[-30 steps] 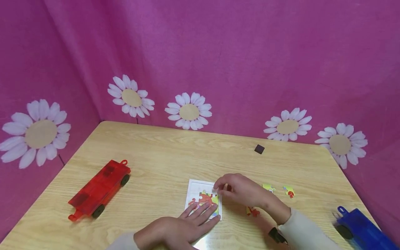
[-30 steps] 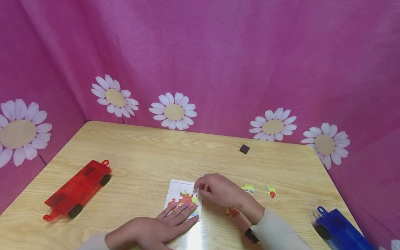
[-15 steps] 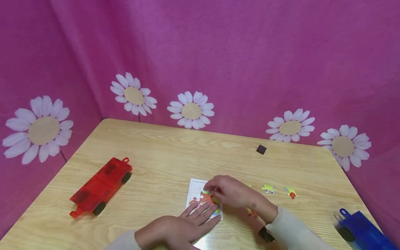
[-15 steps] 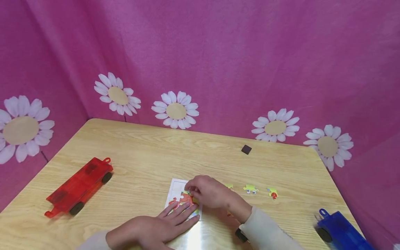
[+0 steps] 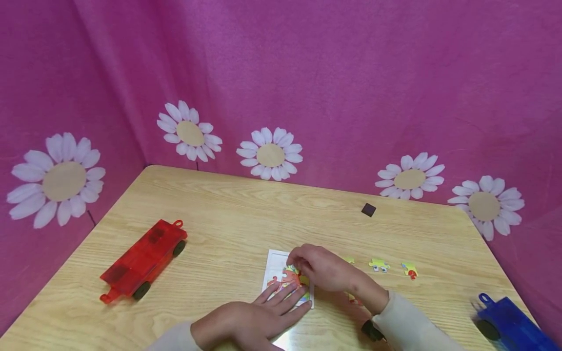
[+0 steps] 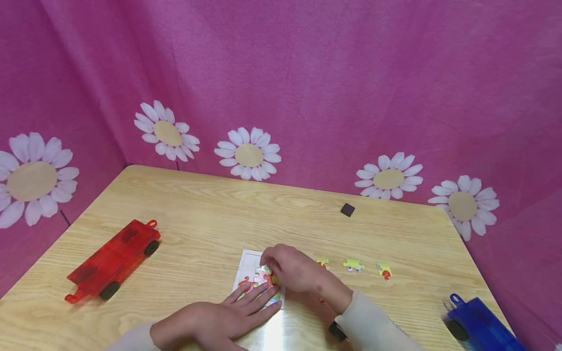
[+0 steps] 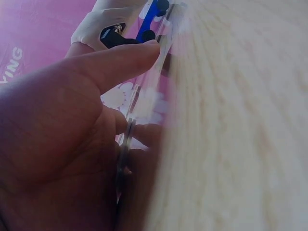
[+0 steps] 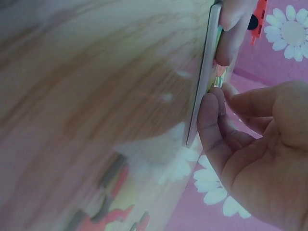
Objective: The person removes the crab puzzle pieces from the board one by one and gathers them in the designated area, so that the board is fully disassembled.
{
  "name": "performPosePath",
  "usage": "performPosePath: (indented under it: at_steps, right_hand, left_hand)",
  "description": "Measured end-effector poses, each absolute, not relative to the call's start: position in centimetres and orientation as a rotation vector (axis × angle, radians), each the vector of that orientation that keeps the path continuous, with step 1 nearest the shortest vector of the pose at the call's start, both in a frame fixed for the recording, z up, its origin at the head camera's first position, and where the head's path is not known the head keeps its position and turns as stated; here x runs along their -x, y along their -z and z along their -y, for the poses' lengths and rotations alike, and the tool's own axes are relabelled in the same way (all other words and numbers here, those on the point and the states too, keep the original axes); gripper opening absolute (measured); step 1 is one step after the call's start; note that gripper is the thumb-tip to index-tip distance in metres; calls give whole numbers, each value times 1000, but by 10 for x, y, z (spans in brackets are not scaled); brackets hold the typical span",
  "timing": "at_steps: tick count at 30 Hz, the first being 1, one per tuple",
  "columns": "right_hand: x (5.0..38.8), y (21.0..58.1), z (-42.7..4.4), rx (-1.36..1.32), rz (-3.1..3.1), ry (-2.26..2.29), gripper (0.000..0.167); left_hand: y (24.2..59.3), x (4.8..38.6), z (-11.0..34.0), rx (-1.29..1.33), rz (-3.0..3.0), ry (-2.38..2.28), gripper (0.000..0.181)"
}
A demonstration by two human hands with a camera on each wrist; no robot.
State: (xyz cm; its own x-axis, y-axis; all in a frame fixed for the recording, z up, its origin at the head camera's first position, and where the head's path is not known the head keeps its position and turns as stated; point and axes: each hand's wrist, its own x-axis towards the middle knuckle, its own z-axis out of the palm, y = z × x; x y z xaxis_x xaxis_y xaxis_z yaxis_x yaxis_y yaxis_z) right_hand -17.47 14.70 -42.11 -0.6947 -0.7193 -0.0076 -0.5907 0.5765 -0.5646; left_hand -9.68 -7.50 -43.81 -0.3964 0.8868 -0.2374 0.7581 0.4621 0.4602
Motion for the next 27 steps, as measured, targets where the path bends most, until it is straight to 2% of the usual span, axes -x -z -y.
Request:
performPosePath:
  at_steps: [10,19,27]
  right_hand:
    - [174,419,-145,1075,-2555,835,20]
    - [177,415,-140,965,-2521,913,14]
    - [177,417,-139,996,-2542,871,17]
  left_hand:
    - [438,97,75,-1347,-2263,-376,92]
    - [438,98,75,-1344,-2248,-412,92]
    - [437,99,75,-1328,-2229,-417,93]
